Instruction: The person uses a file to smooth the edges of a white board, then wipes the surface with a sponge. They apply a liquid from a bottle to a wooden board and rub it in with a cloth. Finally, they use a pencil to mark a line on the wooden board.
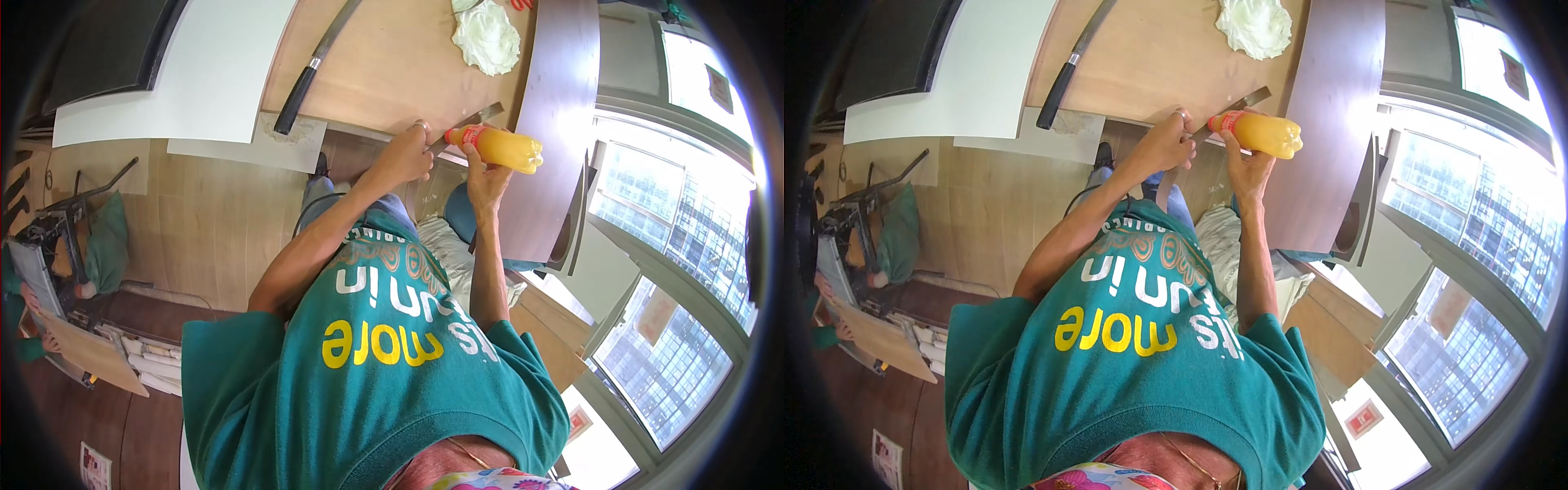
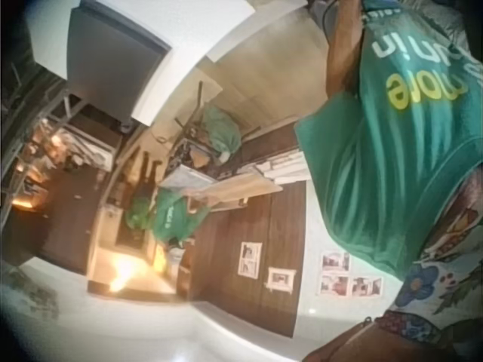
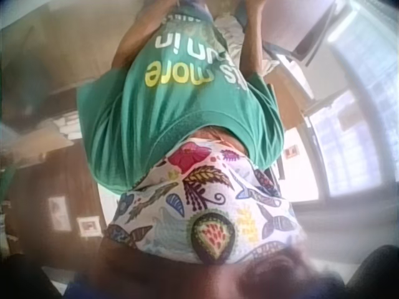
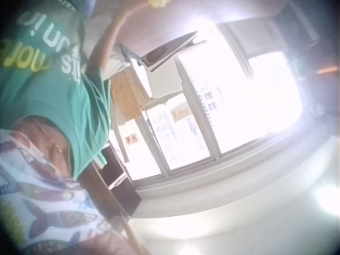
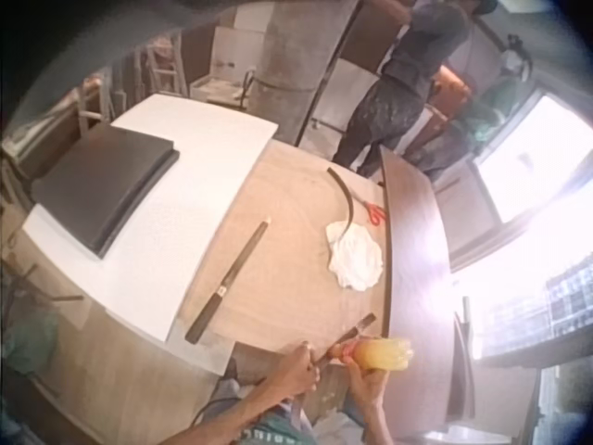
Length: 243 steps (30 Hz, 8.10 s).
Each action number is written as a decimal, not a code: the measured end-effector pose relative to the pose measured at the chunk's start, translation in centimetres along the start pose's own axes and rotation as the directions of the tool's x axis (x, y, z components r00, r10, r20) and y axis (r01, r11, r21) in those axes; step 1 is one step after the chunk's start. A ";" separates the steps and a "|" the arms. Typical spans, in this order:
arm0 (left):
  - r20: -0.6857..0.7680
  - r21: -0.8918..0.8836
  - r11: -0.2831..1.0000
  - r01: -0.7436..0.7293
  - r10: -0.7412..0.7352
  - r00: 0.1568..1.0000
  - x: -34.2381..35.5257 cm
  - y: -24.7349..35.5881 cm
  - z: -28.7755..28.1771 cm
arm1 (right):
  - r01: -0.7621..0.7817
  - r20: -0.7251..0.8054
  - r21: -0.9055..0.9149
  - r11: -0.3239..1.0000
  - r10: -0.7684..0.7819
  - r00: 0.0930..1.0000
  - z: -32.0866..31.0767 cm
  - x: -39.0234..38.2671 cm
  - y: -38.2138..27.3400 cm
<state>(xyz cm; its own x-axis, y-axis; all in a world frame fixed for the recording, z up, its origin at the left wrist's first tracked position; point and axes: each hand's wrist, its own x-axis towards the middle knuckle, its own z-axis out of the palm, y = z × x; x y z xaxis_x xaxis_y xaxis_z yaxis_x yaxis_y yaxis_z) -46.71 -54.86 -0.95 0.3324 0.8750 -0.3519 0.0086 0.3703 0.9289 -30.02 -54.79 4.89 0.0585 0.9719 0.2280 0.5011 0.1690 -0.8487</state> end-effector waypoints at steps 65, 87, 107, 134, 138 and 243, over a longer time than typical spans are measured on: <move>-0.060 0.000 1.000 -0.027 0.027 0.998 -1.2 -1.4 0.5 | 0.076 0.220 -0.120 0.990 -0.048 0.974 -0.3 0.9 -4.6; -0.064 -0.010 1.000 0.019 -0.019 0.998 -3.4 -0.7 -0.1 | -0.028 0.006 -0.057 0.998 0.028 1.000 -1.0 6.2 -0.7; -0.041 0.039 0.997 0.061 -0.059 0.997 -1.3 0.5 -0.1 | 0.218 0.202 -0.239 0.946 -0.172 0.964 -0.1 0.3 -3.4; -0.233 -0.115 0.993 -0.024 -0.003 0.972 -3.0 -0.1 0.7 | -0.149 0.012 0.847 0.511 0.262 0.965 -2.4 4.6 2.5; -0.242 -0.152 0.988 0.006 -0.043 0.969 -2.3 -0.1 2.3 | -0.220 0.114 0.903 0.369 0.289 0.951 -2.8 3.5 2.2; -0.145 -0.094 0.966 -0.242 0.227 0.963 -14.3 -4.9 -14.2 | -0.110 -0.087 -0.423 0.899 0.081 0.993 5.6 14.9 12.7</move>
<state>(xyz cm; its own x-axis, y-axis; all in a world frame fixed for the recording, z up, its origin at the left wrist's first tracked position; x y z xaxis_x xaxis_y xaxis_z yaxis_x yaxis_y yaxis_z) -64.92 -64.81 -2.12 0.1856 0.9719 -0.1448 -0.1607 0.1754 0.9713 -27.60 -37.27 -5.21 0.1737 0.9644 0.1992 0.8095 -0.0246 -0.5866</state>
